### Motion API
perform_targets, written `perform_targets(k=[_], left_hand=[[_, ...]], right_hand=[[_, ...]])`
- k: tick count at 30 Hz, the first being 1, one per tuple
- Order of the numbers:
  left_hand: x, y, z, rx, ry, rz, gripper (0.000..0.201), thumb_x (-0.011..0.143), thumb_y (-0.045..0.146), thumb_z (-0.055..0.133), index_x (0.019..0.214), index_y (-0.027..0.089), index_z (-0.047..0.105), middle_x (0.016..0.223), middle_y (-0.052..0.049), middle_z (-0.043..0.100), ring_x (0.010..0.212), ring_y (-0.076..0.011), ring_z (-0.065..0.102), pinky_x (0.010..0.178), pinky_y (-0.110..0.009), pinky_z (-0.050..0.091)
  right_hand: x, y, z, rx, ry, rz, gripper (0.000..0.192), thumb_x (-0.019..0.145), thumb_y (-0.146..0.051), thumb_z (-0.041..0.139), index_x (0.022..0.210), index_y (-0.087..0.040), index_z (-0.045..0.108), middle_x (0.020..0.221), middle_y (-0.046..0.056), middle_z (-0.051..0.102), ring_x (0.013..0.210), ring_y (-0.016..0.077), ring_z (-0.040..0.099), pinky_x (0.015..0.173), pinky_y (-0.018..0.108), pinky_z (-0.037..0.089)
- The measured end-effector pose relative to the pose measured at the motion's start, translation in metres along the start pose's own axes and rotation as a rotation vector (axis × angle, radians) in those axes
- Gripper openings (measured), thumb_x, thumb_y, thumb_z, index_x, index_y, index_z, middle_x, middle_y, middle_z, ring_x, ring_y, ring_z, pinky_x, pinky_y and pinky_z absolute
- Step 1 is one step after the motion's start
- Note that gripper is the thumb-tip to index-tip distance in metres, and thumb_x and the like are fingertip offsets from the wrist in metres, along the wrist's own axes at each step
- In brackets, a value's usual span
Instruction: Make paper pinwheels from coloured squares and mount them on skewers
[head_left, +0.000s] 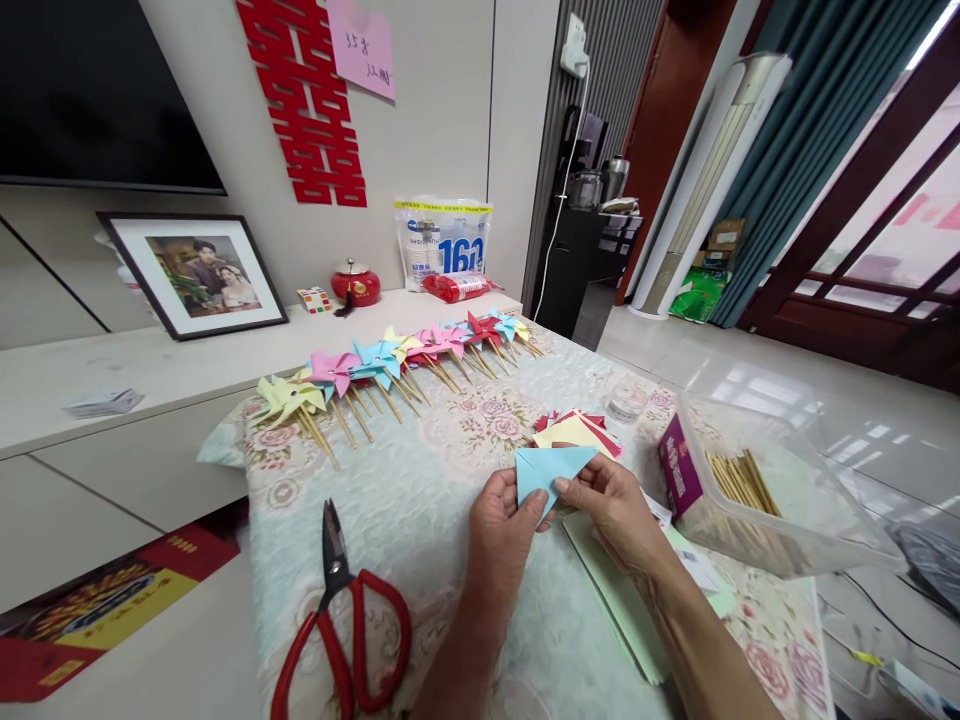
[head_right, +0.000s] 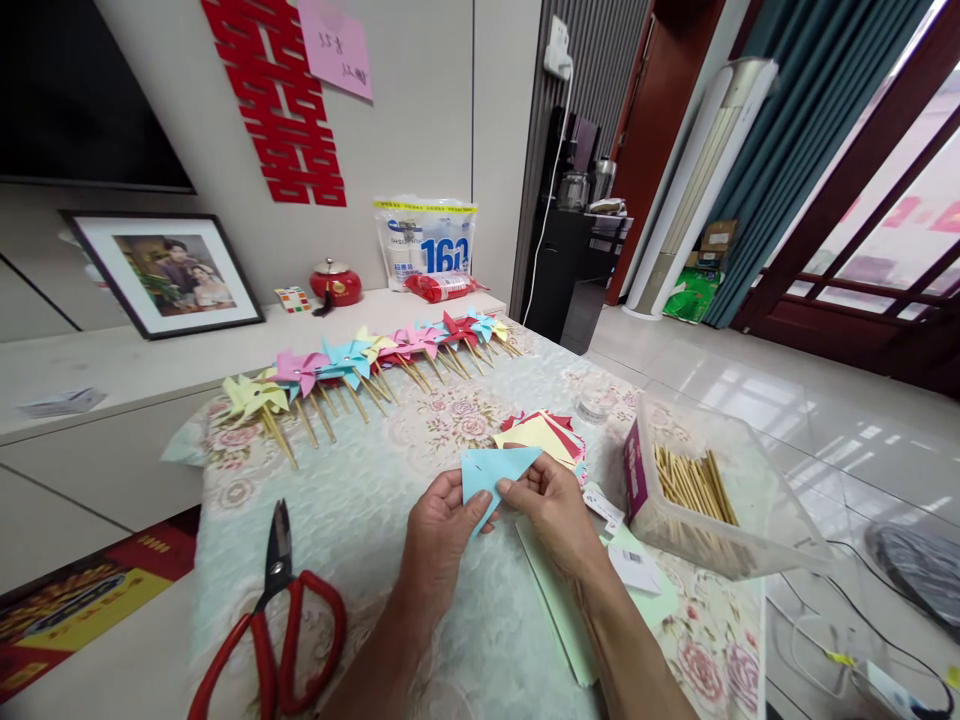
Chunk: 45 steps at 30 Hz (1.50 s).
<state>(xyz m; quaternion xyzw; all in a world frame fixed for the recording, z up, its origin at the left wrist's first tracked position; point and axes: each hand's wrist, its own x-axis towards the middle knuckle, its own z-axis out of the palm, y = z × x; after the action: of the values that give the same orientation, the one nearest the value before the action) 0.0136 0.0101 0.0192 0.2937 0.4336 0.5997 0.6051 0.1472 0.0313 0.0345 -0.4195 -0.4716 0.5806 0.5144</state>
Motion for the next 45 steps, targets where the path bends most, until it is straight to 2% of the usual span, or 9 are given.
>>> perform_targets(k=[8, 15, 20, 28, 32, 35, 39, 41, 45], left_hand=[[-0.002, -0.002, -0.001, 0.026, -0.011, -0.065, 0.035, 0.068, 0.04, 0.08, 0.086, 0.012, 0.07, 0.07, -0.006, 0.074, 0.055, -0.0169, 0.066, 0.053, -0.026, 0.052], [0.001, -0.002, -0.003, 0.001, 0.078, -0.062, 0.03, 0.066, 0.037, 0.081, 0.081, 0.014, 0.069, 0.069, -0.004, 0.074, 0.055, -0.0178, 0.068, 0.054, -0.027, 0.054], [0.001, -0.001, -0.002, 0.014, 0.039, -0.069, 0.03, 0.068, 0.037, 0.08, 0.084, 0.014, 0.069, 0.07, -0.004, 0.075, 0.058, -0.0177, 0.069, 0.056, -0.027, 0.055], [-0.002, -0.002, -0.003, -0.005, -0.044, -0.064, 0.038, 0.075, 0.045, 0.075, 0.09, 0.011, 0.069, 0.078, -0.01, 0.076, 0.061, -0.0189, 0.069, 0.054, -0.027, 0.052], [0.0, -0.006, -0.005, 0.042, -0.019, -0.085, 0.037, 0.071, 0.044, 0.077, 0.085, 0.011, 0.069, 0.072, -0.009, 0.075, 0.058, -0.0196, 0.069, 0.053, -0.028, 0.052], [0.001, -0.006, -0.005, 0.058, 0.007, -0.092, 0.036, 0.07, 0.044, 0.077, 0.083, 0.011, 0.069, 0.071, -0.009, 0.075, 0.057, -0.0195, 0.069, 0.052, -0.028, 0.052], [0.0, -0.002, -0.003, 0.027, 0.015, -0.108, 0.037, 0.068, 0.044, 0.079, 0.083, 0.012, 0.068, 0.073, -0.008, 0.075, 0.058, -0.0189, 0.069, 0.051, -0.027, 0.051], [-0.001, -0.001, -0.001, 0.001, 0.018, -0.106, 0.037, 0.068, 0.045, 0.08, 0.082, 0.013, 0.067, 0.073, -0.007, 0.075, 0.058, -0.0183, 0.069, 0.051, -0.026, 0.05], [-0.002, 0.0, -0.002, -0.054, 0.0, -0.077, 0.035, 0.071, 0.046, 0.078, 0.078, 0.014, 0.065, 0.069, -0.006, 0.073, 0.06, -0.0179, 0.069, 0.049, -0.023, 0.045]], right_hand=[[0.001, 0.001, 0.003, -0.164, 0.101, -0.126, 0.028, 0.066, -0.033, 0.085, 0.085, -0.019, 0.069, 0.06, -0.004, 0.058, 0.056, 0.0133, 0.051, 0.055, 0.026, 0.04], [-0.001, -0.001, 0.001, -0.195, 0.01, -0.078, 0.03, 0.077, -0.044, 0.078, 0.093, -0.019, 0.071, 0.081, 0.003, 0.071, 0.073, 0.0197, 0.063, 0.07, 0.032, 0.048], [0.002, 0.002, -0.007, -0.358, -0.011, -0.08, 0.035, 0.084, -0.05, 0.07, 0.069, -0.019, 0.062, 0.063, 0.0, 0.062, 0.062, 0.0154, 0.053, 0.06, 0.028, 0.039], [-0.001, -0.003, -0.003, -0.327, 0.039, -0.085, 0.038, 0.081, -0.051, 0.073, 0.063, -0.02, 0.061, 0.062, 0.002, 0.066, 0.061, 0.0182, 0.059, 0.061, 0.031, 0.043], [-0.001, -0.002, 0.0, -0.266, 0.051, -0.105, 0.034, 0.079, -0.047, 0.076, 0.065, -0.021, 0.06, 0.06, 0.0, 0.064, 0.058, 0.0181, 0.059, 0.059, 0.03, 0.043], [-0.001, 0.001, 0.002, -0.243, 0.071, -0.15, 0.027, 0.076, -0.039, 0.079, 0.069, -0.022, 0.06, 0.06, -0.002, 0.064, 0.057, 0.0182, 0.061, 0.057, 0.03, 0.044], [-0.002, 0.002, 0.002, -0.426, 0.117, -0.259, 0.013, 0.079, -0.028, 0.075, 0.076, -0.022, 0.063, 0.064, -0.001, 0.066, 0.06, 0.0195, 0.062, 0.059, 0.031, 0.045], [-0.004, 0.0, 0.002, -0.541, 0.091, -0.347, 0.006, 0.082, -0.021, 0.07, 0.078, -0.023, 0.065, 0.072, 0.001, 0.068, 0.065, 0.0198, 0.062, 0.064, 0.032, 0.046], [-0.004, -0.004, 0.003, -0.671, 0.005, -0.487, 0.012, 0.086, -0.014, 0.062, 0.079, -0.023, 0.067, 0.089, 0.005, 0.069, 0.079, 0.0204, 0.064, 0.07, 0.032, 0.047]])
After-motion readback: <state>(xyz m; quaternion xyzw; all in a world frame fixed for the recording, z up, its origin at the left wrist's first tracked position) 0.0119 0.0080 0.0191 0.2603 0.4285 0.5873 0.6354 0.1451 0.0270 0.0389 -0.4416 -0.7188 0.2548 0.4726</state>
